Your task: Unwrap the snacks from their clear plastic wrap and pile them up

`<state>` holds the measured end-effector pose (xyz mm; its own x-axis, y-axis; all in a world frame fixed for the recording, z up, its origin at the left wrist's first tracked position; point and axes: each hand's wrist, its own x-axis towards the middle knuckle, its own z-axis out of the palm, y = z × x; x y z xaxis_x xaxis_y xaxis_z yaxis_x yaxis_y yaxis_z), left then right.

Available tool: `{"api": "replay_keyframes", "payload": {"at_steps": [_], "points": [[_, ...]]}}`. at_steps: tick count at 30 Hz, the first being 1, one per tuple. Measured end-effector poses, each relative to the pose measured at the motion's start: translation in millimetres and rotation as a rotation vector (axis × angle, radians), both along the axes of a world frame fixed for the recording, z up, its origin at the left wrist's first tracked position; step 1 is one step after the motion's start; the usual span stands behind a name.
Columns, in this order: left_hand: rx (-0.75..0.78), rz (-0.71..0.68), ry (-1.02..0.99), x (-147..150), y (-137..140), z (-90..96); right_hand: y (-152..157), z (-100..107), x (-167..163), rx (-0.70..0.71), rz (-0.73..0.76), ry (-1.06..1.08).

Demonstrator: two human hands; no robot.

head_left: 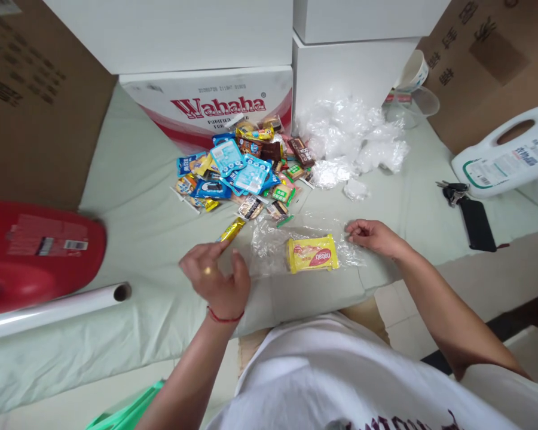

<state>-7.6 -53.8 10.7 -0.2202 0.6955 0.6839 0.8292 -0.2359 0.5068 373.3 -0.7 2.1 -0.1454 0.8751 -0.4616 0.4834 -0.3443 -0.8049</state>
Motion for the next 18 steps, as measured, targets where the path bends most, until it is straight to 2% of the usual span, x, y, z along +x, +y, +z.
{"api": "replay_keyframes", "payload": {"at_steps": [1, 3, 4, 6, 8, 10, 13, 16, 18], "points": [[0.109, -0.074, 0.060, 5.6, -6.8, 10.3, 0.8, 1.3, -0.9, 0.062, -0.016, -0.075], [0.170, -0.392, 0.164, 23.3, -19.3, 27.2, 7.4, 7.0, -8.6, 0.244, -0.040, -0.243], [0.129, -0.543, 0.184, 34.5, -23.7, 31.8, 13.3, 10.7, -15.8, 0.347, -0.023, -0.308], [-0.037, -0.699, 0.248, 58.0, -27.0, 31.1, 29.3, 17.7, -36.7, 0.528, 0.113, -0.373], [-0.219, -0.693, 0.365, 77.3, -23.9, 19.4, 48.4, 21.1, -62.9, 0.636, 0.317, -0.411], [-0.349, -0.665, 0.469, 88.5, -18.2, 3.5, 66.8, 19.3, -88.3, 0.657, 0.450, -0.476], [-0.435, -0.660, 0.546, 91.5, -12.8, -13.5, 87.8, 10.3, -113.1, 0.546, 0.520, -0.510], [-0.451, -0.664, 0.569, 88.2, -13.2, -17.1, 99.9, 3.9, -118.5, 0.366, 0.559, -0.375], [-0.447, -0.662, 0.574, 86.9, -14.2, -16.1, 103.5, 5.5, -115.3, 0.349, 0.592, -0.263]]}}
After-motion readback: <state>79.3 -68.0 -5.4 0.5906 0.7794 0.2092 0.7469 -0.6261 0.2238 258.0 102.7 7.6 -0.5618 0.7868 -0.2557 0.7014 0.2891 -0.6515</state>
